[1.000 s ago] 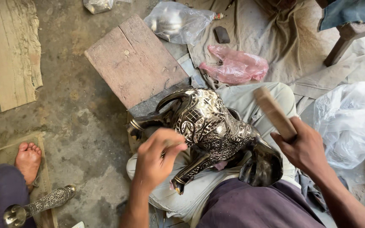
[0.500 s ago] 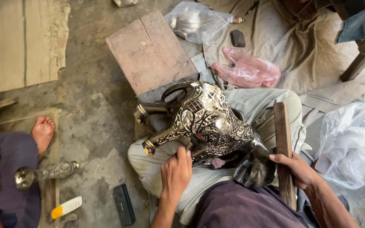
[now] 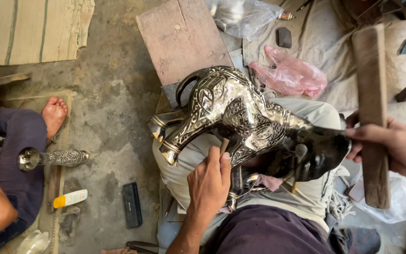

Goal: The person uses a small metal chisel and a wooden mallet to engrave intricate patterns into a silver-colored metal elephant figurine. The person holds the figurine steady with one hand while repeatedly striking the chisel with the mallet to create detailed designs on the surface.

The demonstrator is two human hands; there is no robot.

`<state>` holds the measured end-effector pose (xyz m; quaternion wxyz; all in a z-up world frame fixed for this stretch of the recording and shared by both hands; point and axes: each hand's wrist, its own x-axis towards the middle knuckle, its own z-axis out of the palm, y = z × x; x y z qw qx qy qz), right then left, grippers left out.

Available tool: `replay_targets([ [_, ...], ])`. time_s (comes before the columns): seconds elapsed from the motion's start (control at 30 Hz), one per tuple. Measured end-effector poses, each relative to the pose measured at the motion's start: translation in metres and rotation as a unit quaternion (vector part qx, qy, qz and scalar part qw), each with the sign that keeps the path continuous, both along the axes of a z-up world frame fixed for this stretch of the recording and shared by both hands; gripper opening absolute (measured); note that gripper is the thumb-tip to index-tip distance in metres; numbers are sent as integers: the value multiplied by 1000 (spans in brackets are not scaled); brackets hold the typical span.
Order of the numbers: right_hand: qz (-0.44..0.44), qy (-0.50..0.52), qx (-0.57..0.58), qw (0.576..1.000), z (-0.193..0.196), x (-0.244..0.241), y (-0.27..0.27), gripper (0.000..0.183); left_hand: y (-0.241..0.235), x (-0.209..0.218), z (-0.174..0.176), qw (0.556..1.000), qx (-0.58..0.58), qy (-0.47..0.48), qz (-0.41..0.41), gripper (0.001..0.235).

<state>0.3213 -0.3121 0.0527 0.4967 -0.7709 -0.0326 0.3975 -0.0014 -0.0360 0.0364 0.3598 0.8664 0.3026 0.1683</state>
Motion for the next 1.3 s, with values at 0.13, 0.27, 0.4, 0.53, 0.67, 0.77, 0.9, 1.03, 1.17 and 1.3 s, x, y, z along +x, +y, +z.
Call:
replay_targets([
  [0.13,79,-43,-73,993,5,-26,15,41,4,-5,-3,996,-70,43,18,23],
  [0.27,52,-47,-34,997,-10,-37,-4,46,10,-7,3,995,-88,55,-3,23],
  [0.4,31,-41,59,997,-41,-38,-28,49,23,-18,33,996,27,-60,-68,23],
  [0.53,41,-19,55,997,-45,-32,-38,47,47,-31,66,980,60,-182,-53,26],
  [0.67,13,-130,-99,987,-18,-24,-12,51,100,-13,67,977,-192,-68,70,24],
  [0.77,58,-282,-134,948,8,-25,19,64,142,13,50,949,-241,-202,15,25],
  [0.9,94,-396,3,913,43,-30,69,82,166,43,37,936,-275,-207,-69,33],
  [1.03,191,-391,-201,878,68,-39,117,78,169,57,34,948,-245,-154,-136,37],
  [1.17,237,-401,-224,856,72,-50,153,67,166,63,35,949,-224,-159,-154,35],
  [1.3,341,-446,-301,771,66,-49,186,37,166,65,34,945,-225,-161,-177,35],
])
